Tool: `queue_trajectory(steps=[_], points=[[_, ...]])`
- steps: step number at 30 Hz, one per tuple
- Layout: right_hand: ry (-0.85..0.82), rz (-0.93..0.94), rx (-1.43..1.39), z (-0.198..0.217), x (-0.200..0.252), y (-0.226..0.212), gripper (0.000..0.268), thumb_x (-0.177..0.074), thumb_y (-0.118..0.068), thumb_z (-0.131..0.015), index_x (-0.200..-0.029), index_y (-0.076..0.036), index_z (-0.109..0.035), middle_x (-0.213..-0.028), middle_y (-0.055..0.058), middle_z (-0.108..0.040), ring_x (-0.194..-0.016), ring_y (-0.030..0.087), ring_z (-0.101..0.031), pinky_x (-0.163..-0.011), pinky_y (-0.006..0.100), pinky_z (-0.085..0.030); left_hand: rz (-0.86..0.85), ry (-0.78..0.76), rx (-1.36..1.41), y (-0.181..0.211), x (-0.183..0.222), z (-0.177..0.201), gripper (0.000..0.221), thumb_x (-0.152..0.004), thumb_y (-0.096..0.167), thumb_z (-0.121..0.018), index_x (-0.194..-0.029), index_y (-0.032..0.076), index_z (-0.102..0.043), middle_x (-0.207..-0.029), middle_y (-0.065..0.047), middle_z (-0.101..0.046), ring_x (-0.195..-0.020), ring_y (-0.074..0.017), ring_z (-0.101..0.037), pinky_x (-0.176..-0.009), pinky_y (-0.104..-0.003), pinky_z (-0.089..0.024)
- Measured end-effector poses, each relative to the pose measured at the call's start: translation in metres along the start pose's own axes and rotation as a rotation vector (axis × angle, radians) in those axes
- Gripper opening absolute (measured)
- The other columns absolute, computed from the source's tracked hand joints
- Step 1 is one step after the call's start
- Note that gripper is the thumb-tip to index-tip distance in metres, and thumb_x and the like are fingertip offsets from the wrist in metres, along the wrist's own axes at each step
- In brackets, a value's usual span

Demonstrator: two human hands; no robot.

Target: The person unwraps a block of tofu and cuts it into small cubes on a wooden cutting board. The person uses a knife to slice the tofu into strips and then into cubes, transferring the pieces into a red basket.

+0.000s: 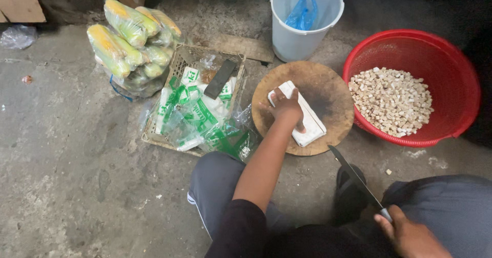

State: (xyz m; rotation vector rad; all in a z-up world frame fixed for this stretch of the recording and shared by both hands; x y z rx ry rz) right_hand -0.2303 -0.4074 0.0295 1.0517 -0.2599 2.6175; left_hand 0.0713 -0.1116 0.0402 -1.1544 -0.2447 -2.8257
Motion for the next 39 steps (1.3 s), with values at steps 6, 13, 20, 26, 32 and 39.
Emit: queue_trajectory(steps=[6, 13, 20, 26, 32, 39], points=[[0.194, 0.159, -0.275, 0.06, 0.009, -0.061, 0.048, -0.094, -0.053, -0.052, -0.126, -0.018, -0.053, -0.093, 0.026, -0.076, -0.1, 0.049, -0.071, -0.085, 0.055, -0.057, -0.043, 0.159, 0.041, -0.019, -0.003, -0.012, 0.168, -0.048, 0.053, -0.101, -0.164, 0.01, 0.012, -0.173, -0.006, 0.007, -0.16, -0.0253, 0.0, -0.116, -0.08, -0.008], [0.304, 0.309, -0.194, 0.08, -0.062, -0.187, 0.047, -0.103, -0.05, -0.044, -0.132, -0.013, -0.048, -0.099, 0.031, -0.072, -0.097, 0.054, -0.067, -0.087, 0.061, -0.052, -0.016, 0.146, 0.032, -0.019, -0.004, -0.012, 0.165, -0.046, 0.053, -0.101, -0.164, 0.011, 0.006, -0.174, -0.004, 0.005, -0.16, -0.0247, -0.002, -0.117, -0.079, -0.008], [0.296, 0.258, -0.088, 0.075, -0.08, -0.208, 0.047, -0.104, -0.048, -0.045, -0.13, -0.009, -0.049, -0.106, 0.031, -0.072, -0.103, 0.05, -0.069, -0.091, 0.059, -0.053, 0.016, 0.115, 0.011, -0.009, 0.003, -0.002, 0.161, -0.05, 0.045, -0.103, -0.164, 0.01, 0.005, -0.174, -0.007, 0.004, -0.16, -0.0287, -0.002, -0.117, -0.079, -0.006], [0.194, 0.245, -0.091, 0.099, -0.094, -0.227, 0.047, -0.104, -0.044, -0.047, -0.13, -0.005, -0.05, -0.122, 0.031, -0.067, -0.117, 0.046, -0.065, -0.1, 0.054, -0.05, -0.018, 0.149, 0.102, -0.015, 0.013, 0.001, 0.161, -0.053, 0.04, -0.102, -0.164, 0.017, 0.011, -0.173, -0.008, 0.001, -0.16, -0.0293, -0.002, -0.117, -0.079, -0.003], [0.121, 0.221, -0.012, 0.095, -0.102, -0.206, 0.048, -0.105, -0.043, -0.047, -0.136, -0.007, -0.05, -0.127, 0.03, -0.065, -0.122, 0.046, -0.063, -0.104, 0.054, -0.049, 0.018, 0.132, 0.125, -0.011, 0.013, -0.003, 0.164, -0.052, 0.039, -0.103, -0.164, 0.03, 0.017, -0.174, -0.006, 0.002, -0.16, -0.0267, -0.002, -0.118, -0.077, -0.001], [0.199, 0.243, 0.059, 0.029, -0.057, -0.08, 0.05, -0.099, -0.049, -0.053, -0.125, -0.007, -0.051, -0.102, 0.032, -0.073, -0.102, 0.049, -0.071, -0.089, 0.055, -0.058, 0.023, 0.067, 0.047, -0.01, -0.001, -0.006, 0.156, -0.053, 0.044, -0.102, -0.165, 0.031, 0.007, -0.174, -0.008, 0.01, -0.16, -0.0298, 0.004, -0.117, -0.078, -0.003]])
Point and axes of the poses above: each hand's wrist, its own x-axis away from the middle knuckle, its own z-axis out of the back of the hand, y = z × x, the point moved 3 cm from there along -x, towards the middle knuckle
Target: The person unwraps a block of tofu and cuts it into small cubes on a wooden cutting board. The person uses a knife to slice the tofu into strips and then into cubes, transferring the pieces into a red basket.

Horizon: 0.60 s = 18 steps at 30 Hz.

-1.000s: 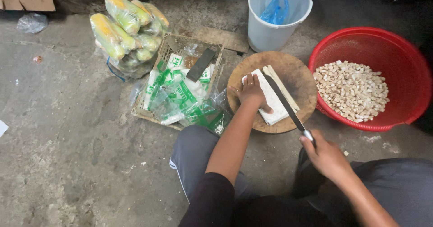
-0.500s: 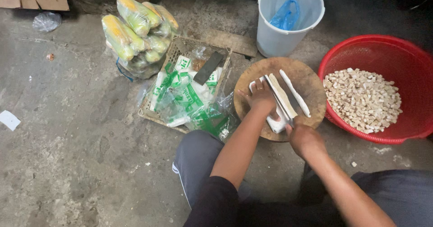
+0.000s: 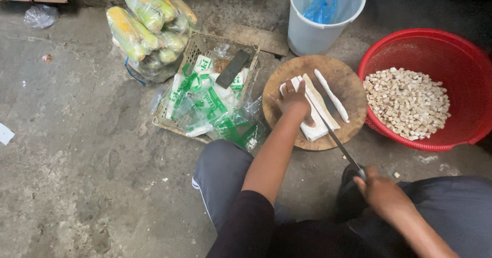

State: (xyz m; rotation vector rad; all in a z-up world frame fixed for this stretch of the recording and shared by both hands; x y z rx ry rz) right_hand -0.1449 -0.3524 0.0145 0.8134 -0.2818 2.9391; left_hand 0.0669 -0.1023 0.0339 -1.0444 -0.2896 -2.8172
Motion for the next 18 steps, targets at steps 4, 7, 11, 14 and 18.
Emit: queue_trajectory(steps=[4, 7, 11, 14, 18], points=[[-0.147, -0.081, -0.022, -0.004, 0.051, 0.05, 0.045, -0.099, -0.05, -0.05, -0.123, -0.013, -0.054, -0.096, 0.025, -0.078, -0.098, 0.044, -0.077, -0.089, 0.053, -0.06, -0.057, 0.085, 0.038, -0.01, -0.005, -0.007, 0.163, -0.047, 0.049, -0.102, -0.165, 0.02, 0.007, -0.174, -0.007, 0.008, -0.16, -0.026, 0.004, -0.116, -0.079, -0.003], [-0.301, -0.198, 0.022, 0.017, 0.065, 0.056, 0.046, -0.1, -0.053, -0.047, -0.128, -0.019, -0.056, -0.097, 0.019, -0.079, -0.096, 0.041, -0.08, -0.089, 0.05, -0.062, -0.093, 0.109, 0.054, -0.017, -0.008, -0.014, 0.167, -0.044, 0.055, -0.1, -0.163, 0.01, 0.008, -0.174, -0.005, 0.008, -0.16, -0.0217, 0.003, -0.115, -0.082, -0.003], [-0.127, -0.212, -0.142, 0.066, 0.061, 0.032, 0.05, -0.098, -0.057, -0.048, -0.128, -0.019, -0.058, -0.093, 0.021, -0.079, -0.094, 0.042, -0.08, -0.088, 0.05, -0.061, -0.115, 0.14, 0.068, -0.023, -0.011, -0.015, 0.169, -0.043, 0.06, -0.098, -0.163, 0.008, 0.009, -0.174, -0.005, 0.009, -0.16, -0.0202, 0.003, -0.114, -0.082, -0.002], [-0.004, -0.149, -0.31, 0.078, 0.032, -0.005, 0.051, -0.1, -0.056, -0.046, -0.125, -0.014, -0.057, -0.092, 0.024, -0.076, -0.09, 0.043, -0.077, -0.081, 0.053, -0.062, -0.106, 0.126, 0.071, -0.024, -0.012, -0.019, 0.171, -0.041, 0.061, -0.098, -0.163, 0.008, 0.01, -0.173, -0.005, 0.009, -0.16, -0.0199, 0.003, -0.115, -0.08, -0.002], [0.088, -0.028, -0.297, 0.059, -0.032, -0.07, 0.05, -0.102, -0.05, -0.046, -0.136, -0.014, -0.05, -0.101, 0.033, -0.072, -0.098, 0.054, -0.068, -0.088, 0.059, -0.053, -0.088, 0.113, 0.072, -0.022, -0.012, -0.016, 0.171, -0.041, 0.06, -0.099, -0.163, 0.009, 0.01, -0.173, -0.004, 0.009, -0.16, -0.021, 0.004, -0.116, -0.079, 0.0]])
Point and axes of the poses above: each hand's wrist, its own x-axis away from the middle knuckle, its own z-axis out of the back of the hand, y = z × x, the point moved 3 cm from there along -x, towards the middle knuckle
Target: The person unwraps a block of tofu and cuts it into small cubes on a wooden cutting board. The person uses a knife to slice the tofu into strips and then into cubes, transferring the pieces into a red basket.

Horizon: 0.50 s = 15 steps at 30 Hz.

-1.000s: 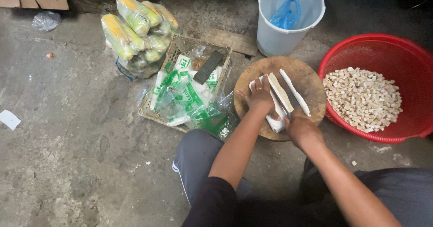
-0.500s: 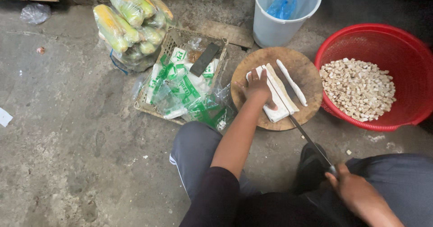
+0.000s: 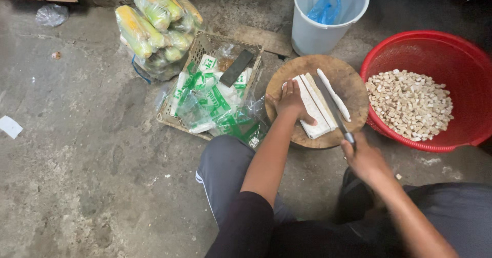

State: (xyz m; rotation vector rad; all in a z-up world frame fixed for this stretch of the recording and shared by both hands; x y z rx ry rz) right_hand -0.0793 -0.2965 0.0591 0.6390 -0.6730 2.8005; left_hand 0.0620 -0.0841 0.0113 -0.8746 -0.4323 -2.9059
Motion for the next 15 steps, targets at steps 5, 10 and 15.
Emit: queue_trajectory(steps=[5, 10, 15], points=[[0.032, 0.115, -0.015, -0.031, -0.027, -0.034, 0.05, -0.102, -0.048, -0.048, -0.134, -0.008, -0.048, -0.107, 0.035, -0.069, -0.105, 0.054, -0.066, -0.092, 0.06, -0.051, -0.008, 0.001, -0.003, 0.0, 0.005, 0.003, 0.169, -0.042, 0.06, -0.097, -0.163, 0.01, 0.009, -0.174, -0.003, 0.009, -0.16, -0.0211, 0.003, -0.116, -0.08, -0.002], [-0.009, 0.075, 0.025, -0.029, -0.027, -0.045, 0.045, -0.103, -0.043, -0.046, -0.133, -0.01, -0.047, -0.112, 0.033, -0.068, -0.109, 0.052, -0.064, -0.093, 0.059, -0.049, -0.024, 0.016, 0.011, -0.001, 0.004, 0.0, 0.168, -0.042, 0.06, -0.097, -0.163, 0.012, 0.008, -0.174, -0.002, 0.009, -0.16, -0.0206, 0.004, -0.114, -0.082, -0.003], [-0.088, 0.023, 0.165, -0.026, -0.039, -0.061, 0.045, -0.105, -0.042, -0.045, -0.133, -0.007, -0.048, -0.113, 0.031, -0.071, -0.111, 0.047, -0.069, -0.096, 0.056, -0.052, -0.045, 0.012, 0.034, -0.006, 0.0, -0.005, 0.17, -0.042, 0.06, -0.099, -0.162, 0.011, 0.012, -0.174, -0.003, 0.011, -0.16, -0.0236, 0.008, -0.113, -0.083, 0.001]])
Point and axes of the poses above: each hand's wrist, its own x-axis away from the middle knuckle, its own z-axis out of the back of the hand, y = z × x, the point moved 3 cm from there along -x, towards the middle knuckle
